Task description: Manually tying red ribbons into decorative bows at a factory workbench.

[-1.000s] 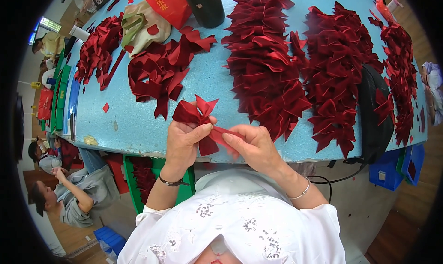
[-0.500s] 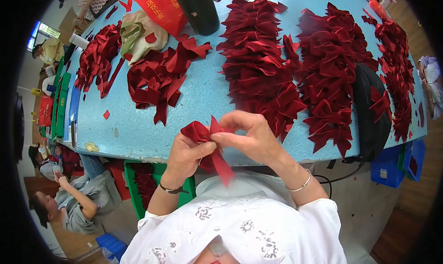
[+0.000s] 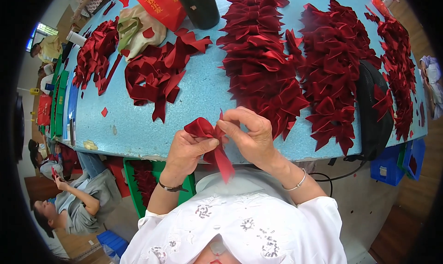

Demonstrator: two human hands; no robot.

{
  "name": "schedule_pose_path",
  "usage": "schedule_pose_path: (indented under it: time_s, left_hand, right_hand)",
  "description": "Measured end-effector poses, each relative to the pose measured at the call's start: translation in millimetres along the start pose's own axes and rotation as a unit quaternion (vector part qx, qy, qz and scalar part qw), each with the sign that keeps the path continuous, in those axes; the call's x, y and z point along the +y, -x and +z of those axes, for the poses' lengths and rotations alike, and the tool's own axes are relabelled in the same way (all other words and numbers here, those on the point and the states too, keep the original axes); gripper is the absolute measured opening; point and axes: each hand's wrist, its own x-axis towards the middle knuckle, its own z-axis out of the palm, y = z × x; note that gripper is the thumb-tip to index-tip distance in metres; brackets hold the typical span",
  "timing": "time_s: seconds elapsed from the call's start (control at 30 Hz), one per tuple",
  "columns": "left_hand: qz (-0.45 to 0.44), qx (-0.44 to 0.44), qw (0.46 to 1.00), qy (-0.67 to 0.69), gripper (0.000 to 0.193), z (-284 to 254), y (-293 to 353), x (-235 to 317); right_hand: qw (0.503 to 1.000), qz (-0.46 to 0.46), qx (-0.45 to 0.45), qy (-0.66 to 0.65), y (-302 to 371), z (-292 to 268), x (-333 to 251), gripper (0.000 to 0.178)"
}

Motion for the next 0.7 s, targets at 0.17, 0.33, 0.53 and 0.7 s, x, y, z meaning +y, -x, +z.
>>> schedule_pose_path:
  time_s: [0.17, 0.33, 0.53, 0.7]
  left_hand:
    - [-0.031, -0.009, 0.999, -0.023, 0.022, -5.0, -1.2, 2.2]
    - [-0.034, -0.003, 0.999, -0.032, 0.023, -8.2, 1.1, -1.9]
    - [-0.012, -0.002, 0.999, -0.04, 0.024, -1.9, -0.1, -1.5]
    - [-0.022, 0.001, 0.999, -0.041, 0.024, -2.5, -0.4, -1.0]
  right_hand:
    - [0.986, 0.115, 0.027, -0.121, 2.9, 2.9, 3.8, 0.004]
    - [0.955, 0.234, -0.04, -0.178, -7.8, -6.3, -5.3, 0.006]
    - [0.962, 0.22, -0.094, -0.135, -3.1, -7.1, 2.1, 0.005]
    - [0.998, 0.021, -0.058, 0.018, -0.6, -7.0, 9.6, 0.002]
